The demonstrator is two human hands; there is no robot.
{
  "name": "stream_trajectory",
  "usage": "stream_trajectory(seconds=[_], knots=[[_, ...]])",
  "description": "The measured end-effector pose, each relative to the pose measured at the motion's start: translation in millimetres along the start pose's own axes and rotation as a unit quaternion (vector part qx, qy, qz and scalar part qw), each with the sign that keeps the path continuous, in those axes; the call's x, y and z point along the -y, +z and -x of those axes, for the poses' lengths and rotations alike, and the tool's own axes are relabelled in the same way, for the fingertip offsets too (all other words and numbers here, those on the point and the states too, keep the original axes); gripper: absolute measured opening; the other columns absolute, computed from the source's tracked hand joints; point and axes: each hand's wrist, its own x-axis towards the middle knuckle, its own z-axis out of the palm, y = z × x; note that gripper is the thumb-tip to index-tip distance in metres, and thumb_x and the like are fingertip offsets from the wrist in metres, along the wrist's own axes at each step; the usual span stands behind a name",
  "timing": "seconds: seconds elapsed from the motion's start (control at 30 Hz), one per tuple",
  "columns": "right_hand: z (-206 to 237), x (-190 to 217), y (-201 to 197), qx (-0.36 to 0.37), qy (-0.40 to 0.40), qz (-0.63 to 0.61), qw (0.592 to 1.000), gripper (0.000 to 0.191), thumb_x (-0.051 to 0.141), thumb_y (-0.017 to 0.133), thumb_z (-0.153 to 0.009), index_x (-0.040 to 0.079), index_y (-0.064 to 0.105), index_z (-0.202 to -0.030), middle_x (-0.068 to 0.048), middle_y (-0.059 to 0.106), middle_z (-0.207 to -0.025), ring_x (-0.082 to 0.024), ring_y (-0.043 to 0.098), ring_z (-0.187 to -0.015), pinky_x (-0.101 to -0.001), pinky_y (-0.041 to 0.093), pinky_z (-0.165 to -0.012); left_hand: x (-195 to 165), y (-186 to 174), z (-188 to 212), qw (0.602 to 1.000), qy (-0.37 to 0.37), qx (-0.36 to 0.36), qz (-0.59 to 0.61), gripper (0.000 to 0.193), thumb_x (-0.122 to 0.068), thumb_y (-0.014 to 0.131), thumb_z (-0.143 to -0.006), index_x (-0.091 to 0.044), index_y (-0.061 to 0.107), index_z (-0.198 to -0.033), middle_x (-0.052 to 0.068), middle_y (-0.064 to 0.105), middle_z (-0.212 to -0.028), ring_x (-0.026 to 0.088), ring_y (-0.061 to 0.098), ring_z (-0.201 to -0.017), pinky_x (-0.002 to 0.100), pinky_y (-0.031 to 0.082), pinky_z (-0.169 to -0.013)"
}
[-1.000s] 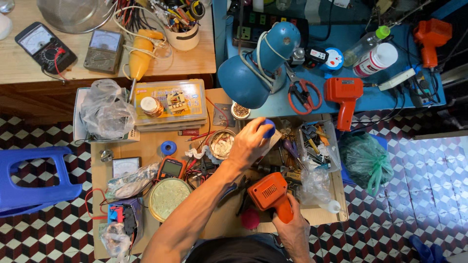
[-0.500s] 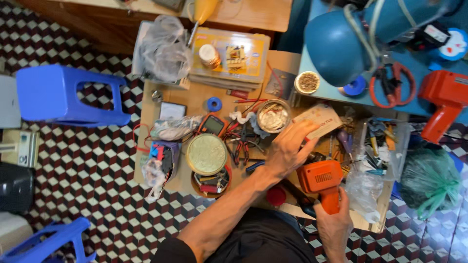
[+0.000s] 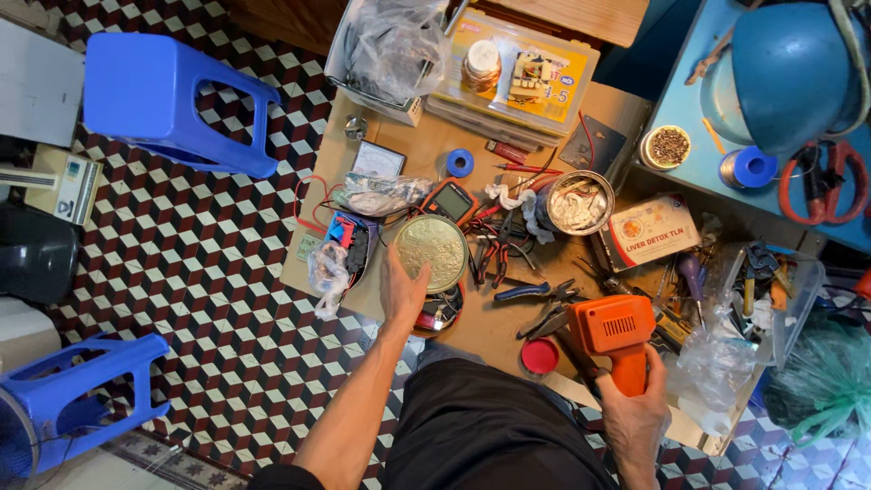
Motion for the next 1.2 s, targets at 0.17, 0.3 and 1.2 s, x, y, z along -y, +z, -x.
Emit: stream_trajectory(seconds=[0.17,0.3,1.2], knots=[[12,12,3,0.017,0.009,0.012,1.0,0.078,0.032,0.082,-0.076,0.012,0.053,-0.146,-0.017,0.072,-0.107,-0.028,0.071,-0.089,-0.04,0.055,-0.082,13,-1,-18,0.997,-0.015,-0.057,0.041,0.067,-0.033,0.071,-0.093,0.002,0.046,-0.144,0.027,0.057,-0.138,0.039,0.056,-0.127,0.043,0.044,-0.105],[16,11,2,0.025,0.001,0.011,1.0,0.077,0.032,0.082,-0.078,0.012,0.052,-0.146,-0.016,0.072,-0.104,-0.026,0.071,-0.089,-0.0389,0.056,-0.081,18,-9,-24,0.989,-0.096,-0.03,0.112,0.046,-0.031,0.06,-0.095,-0.004,0.065,-0.131,0.019,0.075,-0.115,0.03,0.072,-0.106,0.038,0.054,-0.092],[3,-52,27,-0.009,0.136,-0.029,0.99,0.079,0.02,0.082,-0.073,0.016,0.047,-0.144,-0.016,0.074,-0.114,-0.028,0.075,-0.102,-0.0397,0.056,-0.09,-245,112,-100,0.867,0.476,0.126,-0.073,0.017,-0.007,0.063,-0.093,0.0,0.072,-0.107,0.02,0.07,-0.113,0.038,0.063,-0.111,0.047,0.051,-0.096]])
